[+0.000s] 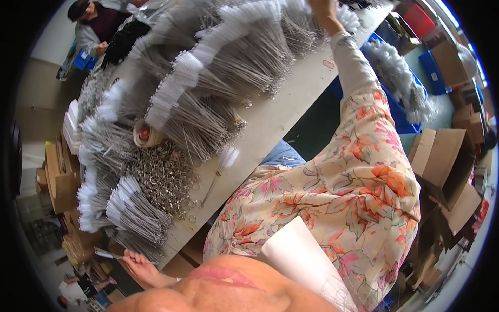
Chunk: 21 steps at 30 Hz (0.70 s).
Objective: Assembling small white brush components onto metal rings at a workstation.
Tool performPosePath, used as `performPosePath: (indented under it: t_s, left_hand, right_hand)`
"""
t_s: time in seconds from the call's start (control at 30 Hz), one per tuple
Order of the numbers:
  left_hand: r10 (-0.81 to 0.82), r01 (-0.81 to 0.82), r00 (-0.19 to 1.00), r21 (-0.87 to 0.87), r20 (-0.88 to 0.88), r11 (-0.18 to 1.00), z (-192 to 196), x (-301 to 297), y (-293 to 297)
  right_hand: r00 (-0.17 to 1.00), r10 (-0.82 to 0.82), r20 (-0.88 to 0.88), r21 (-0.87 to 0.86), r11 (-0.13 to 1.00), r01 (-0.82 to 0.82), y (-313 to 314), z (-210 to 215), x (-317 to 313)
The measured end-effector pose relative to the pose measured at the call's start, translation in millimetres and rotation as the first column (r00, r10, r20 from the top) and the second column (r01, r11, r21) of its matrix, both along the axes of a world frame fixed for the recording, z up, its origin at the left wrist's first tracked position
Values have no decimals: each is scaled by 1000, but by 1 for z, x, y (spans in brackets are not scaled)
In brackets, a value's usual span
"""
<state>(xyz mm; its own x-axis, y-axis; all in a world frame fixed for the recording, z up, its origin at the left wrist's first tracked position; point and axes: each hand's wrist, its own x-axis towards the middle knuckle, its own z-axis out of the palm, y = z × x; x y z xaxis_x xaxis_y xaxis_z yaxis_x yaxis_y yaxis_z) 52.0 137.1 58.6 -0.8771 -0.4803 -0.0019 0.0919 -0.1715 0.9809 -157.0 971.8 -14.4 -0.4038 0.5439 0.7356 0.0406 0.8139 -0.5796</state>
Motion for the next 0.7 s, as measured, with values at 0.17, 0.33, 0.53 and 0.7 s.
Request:
performPosePath:
  t_s: [0.17,0.33,0.53,0.7]
  left_hand:
    - [-153,56,983,-639,-99,767,0,-24,97]
    - [-476,394,865,-374,-159,840,2,-52,197]
    - [-437,-34,796,-752,-419,658,-23,-84,217]
    - [-431,-239,697,-752,-573,614,-19,-73,191]
  right_hand:
    - [813,524,-254,-64,829,-555,-174,126,32]
    - [108,826,-554,-471,-203,-859,-395,96,60]
    - [-200,935,-292,-494,-326,-806,-482,88,111]
    - [-7,980,-199,-653,-138,-745,-466,52,99]
